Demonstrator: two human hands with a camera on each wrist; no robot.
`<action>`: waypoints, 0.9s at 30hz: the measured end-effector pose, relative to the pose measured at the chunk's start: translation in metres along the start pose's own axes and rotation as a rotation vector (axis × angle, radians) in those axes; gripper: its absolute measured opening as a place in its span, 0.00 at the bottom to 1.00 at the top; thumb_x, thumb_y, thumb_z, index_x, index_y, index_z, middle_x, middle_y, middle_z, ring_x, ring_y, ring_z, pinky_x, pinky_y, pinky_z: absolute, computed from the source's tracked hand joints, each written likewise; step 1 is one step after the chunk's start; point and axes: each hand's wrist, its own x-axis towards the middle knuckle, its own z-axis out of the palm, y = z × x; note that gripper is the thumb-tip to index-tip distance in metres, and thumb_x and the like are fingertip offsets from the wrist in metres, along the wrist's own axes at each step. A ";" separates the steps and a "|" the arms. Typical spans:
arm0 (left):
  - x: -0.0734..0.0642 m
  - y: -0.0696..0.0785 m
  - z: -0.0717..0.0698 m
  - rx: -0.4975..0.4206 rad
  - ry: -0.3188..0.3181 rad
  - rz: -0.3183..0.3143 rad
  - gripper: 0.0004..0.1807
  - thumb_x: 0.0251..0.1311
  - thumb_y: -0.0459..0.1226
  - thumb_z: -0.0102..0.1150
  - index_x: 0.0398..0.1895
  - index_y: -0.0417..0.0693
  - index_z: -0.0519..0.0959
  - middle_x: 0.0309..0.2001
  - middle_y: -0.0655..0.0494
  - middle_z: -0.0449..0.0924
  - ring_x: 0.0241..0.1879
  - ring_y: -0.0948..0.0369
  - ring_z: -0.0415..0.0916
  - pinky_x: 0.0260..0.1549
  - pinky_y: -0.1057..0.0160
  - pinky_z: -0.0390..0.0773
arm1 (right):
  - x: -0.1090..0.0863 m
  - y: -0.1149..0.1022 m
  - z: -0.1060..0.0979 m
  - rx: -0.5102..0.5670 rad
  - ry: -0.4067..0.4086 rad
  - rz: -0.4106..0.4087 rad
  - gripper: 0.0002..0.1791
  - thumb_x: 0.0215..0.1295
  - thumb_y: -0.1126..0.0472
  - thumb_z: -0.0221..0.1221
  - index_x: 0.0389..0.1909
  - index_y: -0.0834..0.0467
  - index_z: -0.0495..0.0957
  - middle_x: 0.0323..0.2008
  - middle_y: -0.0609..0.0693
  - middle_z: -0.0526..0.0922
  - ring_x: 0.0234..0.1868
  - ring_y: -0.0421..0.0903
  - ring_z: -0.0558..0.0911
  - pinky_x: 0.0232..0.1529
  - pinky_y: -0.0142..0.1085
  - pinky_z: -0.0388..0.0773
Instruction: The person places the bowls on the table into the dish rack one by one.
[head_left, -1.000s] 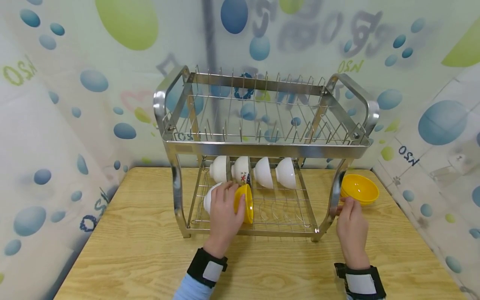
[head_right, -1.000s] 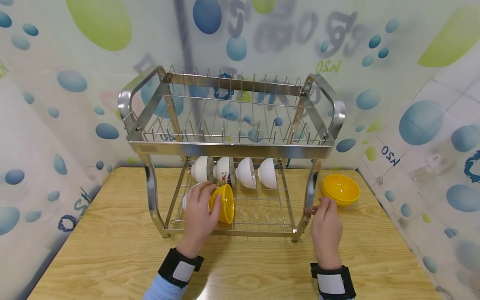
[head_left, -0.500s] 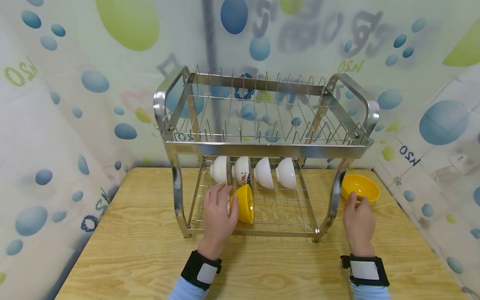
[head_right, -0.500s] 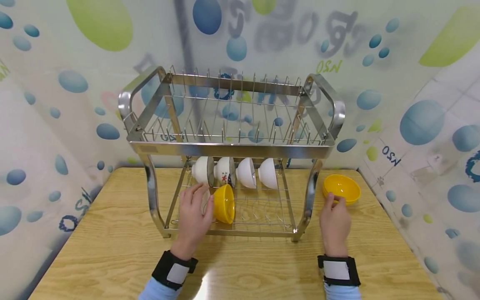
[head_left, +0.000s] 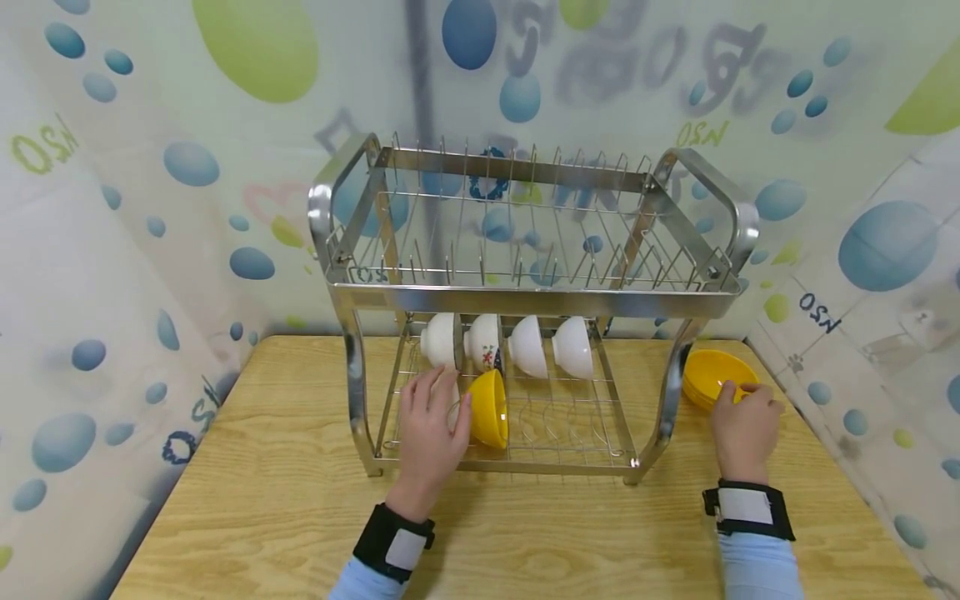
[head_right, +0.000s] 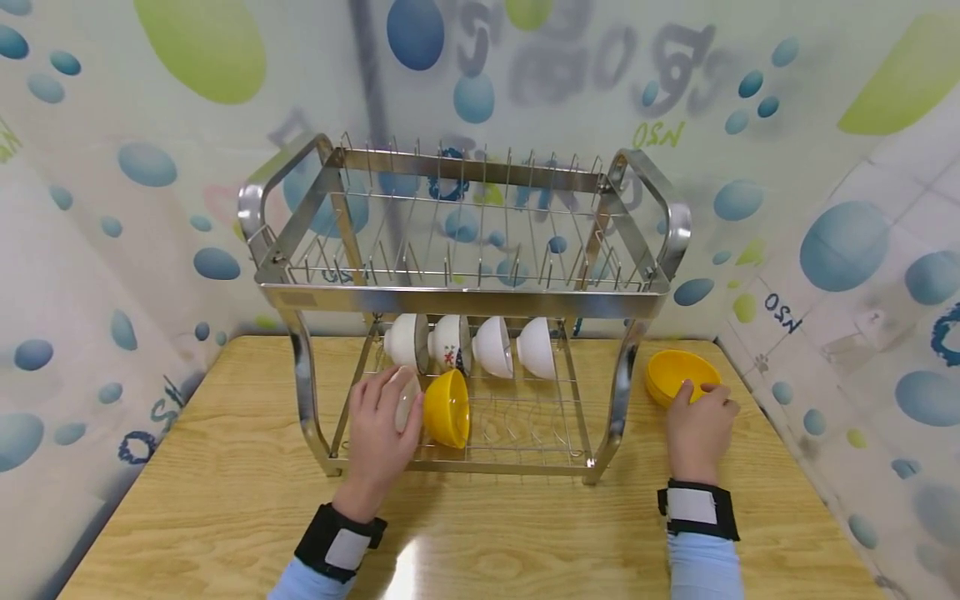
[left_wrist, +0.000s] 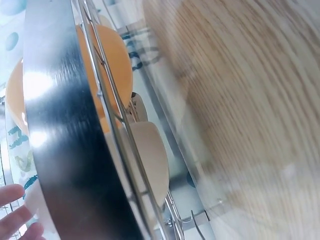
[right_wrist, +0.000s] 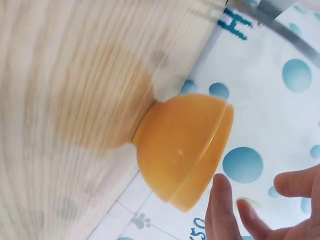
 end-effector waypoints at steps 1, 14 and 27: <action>0.000 -0.001 0.000 0.004 -0.002 0.003 0.18 0.60 0.39 0.56 0.48 0.36 0.78 0.50 0.39 0.76 0.50 0.45 0.69 0.51 0.49 0.67 | 0.003 0.001 -0.001 -0.004 -0.014 0.012 0.31 0.73 0.47 0.36 0.59 0.73 0.60 0.52 0.76 0.63 0.48 0.71 0.68 0.46 0.61 0.69; -0.008 -0.010 -0.006 0.054 -0.064 -0.027 0.22 0.61 0.42 0.55 0.54 0.37 0.76 0.55 0.40 0.74 0.55 0.44 0.68 0.57 0.45 0.65 | 0.028 0.005 -0.006 -0.048 -0.104 0.091 0.38 0.71 0.49 0.36 0.65 0.78 0.43 0.56 0.81 0.57 0.49 0.75 0.67 0.52 0.62 0.69; -0.012 -0.024 -0.011 0.093 -0.027 0.001 0.23 0.52 0.39 0.63 0.50 0.35 0.77 0.53 0.38 0.75 0.53 0.42 0.70 0.56 0.43 0.66 | 0.049 0.006 -0.008 -0.209 -0.225 0.091 0.34 0.69 0.55 0.34 0.56 0.86 0.55 0.49 0.80 0.63 0.43 0.69 0.69 0.48 0.59 0.72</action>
